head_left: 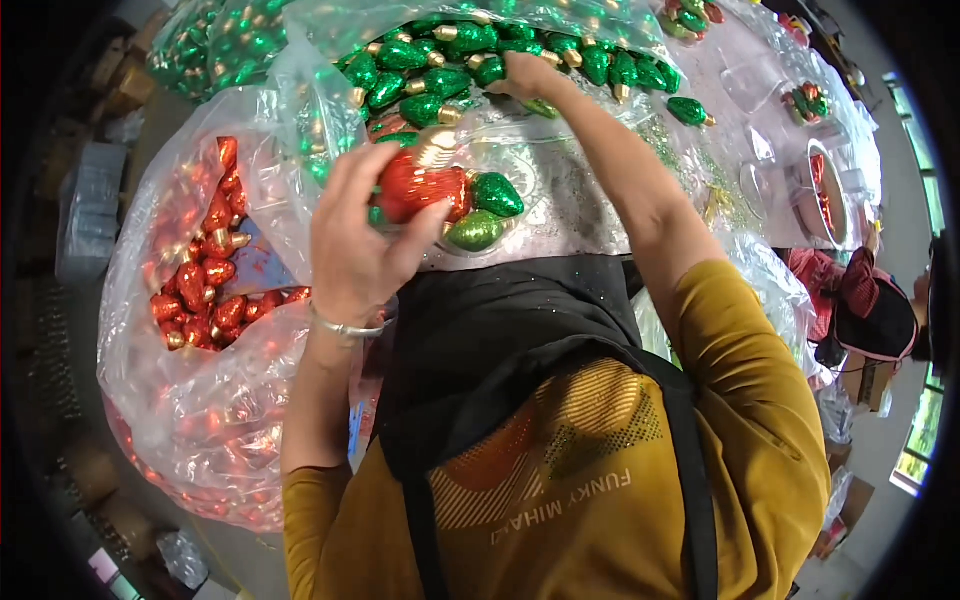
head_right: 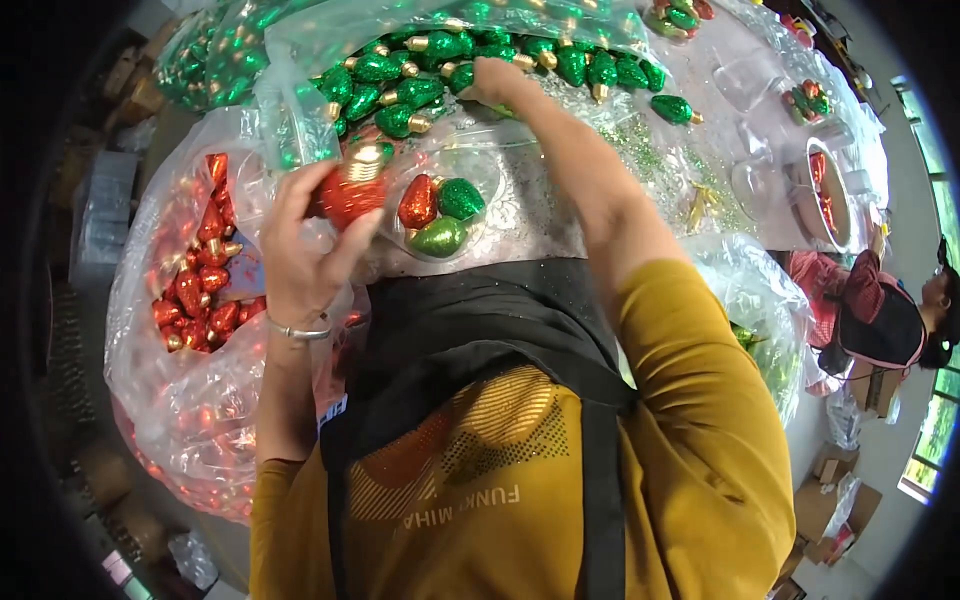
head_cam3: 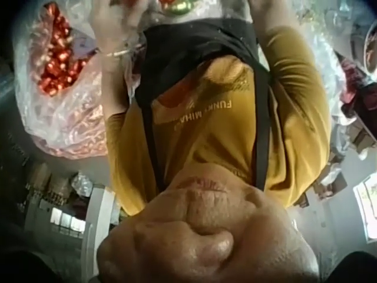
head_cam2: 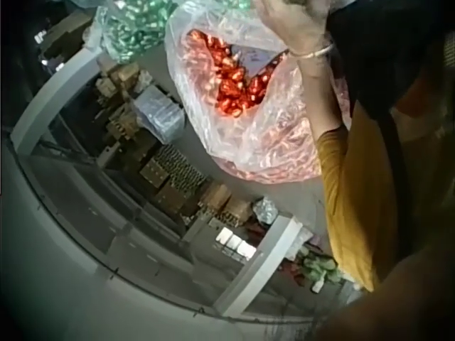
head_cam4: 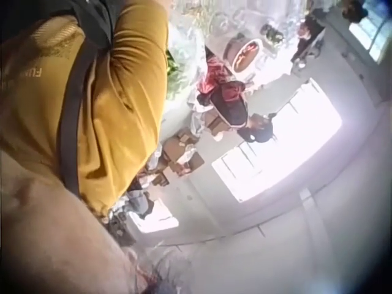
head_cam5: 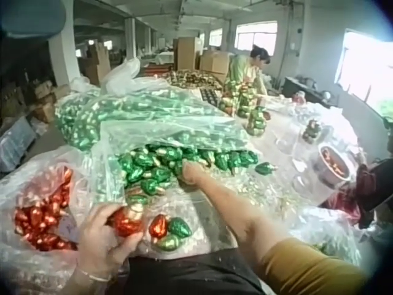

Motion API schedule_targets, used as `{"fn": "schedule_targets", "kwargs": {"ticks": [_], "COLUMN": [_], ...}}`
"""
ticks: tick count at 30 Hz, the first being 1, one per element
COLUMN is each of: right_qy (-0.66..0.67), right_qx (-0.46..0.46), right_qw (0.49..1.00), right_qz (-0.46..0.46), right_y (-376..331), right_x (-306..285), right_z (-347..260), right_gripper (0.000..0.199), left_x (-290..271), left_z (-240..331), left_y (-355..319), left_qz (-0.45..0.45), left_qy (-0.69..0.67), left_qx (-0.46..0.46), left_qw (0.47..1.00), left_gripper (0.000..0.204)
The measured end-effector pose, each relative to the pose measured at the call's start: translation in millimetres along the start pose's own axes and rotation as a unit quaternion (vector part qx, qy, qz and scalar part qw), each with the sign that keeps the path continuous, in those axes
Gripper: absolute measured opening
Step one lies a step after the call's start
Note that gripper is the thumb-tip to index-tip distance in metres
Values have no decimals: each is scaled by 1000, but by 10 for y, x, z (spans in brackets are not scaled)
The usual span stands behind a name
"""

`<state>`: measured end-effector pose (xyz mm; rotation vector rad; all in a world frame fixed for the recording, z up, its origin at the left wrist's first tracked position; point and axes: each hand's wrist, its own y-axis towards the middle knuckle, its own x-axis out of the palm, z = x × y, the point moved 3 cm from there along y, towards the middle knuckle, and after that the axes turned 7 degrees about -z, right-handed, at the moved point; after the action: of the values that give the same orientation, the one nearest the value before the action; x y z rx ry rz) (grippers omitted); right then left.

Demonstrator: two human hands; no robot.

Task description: Packaging green and red plastic ornaments into plastic bags at a factory workstation.

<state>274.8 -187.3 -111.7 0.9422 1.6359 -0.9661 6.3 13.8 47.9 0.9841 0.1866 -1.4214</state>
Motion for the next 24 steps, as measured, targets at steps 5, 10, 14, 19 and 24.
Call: {"fn": "schedule_targets", "kwargs": {"ticks": [5, 10, 14, 19, 24], "right_qy": [614, 545, 547, 331, 283], "right_qx": [-89, -125, -154, -113, -114], "right_qw": [784, 828, 820, 930, 949], "right_qz": [-33, 36, 71, 111, 82], "right_y": [-1352, -2237, -2231, -2331, -2331], "right_x": [-719, -684, -483, -721, -865], "right_z": [-109, -412, -482, -687, -802], "right_gripper": [65, 60, 57, 56, 54], "left_x": [189, 515, 972, 1058, 836], "left_z": [-68, -74, -292, -416, -229], "left_y": [145, 588, 582, 359, 119], "left_qz": [-147, -373, -528, -514, -484], "left_qy": [70, 41, 94, -25, -98], "left_qx": [-17, -107, -106, -31, -95], "left_qw": [987, 921, 837, 857, 864], "left_gripper": [49, 43, 41, 42, 38]}}
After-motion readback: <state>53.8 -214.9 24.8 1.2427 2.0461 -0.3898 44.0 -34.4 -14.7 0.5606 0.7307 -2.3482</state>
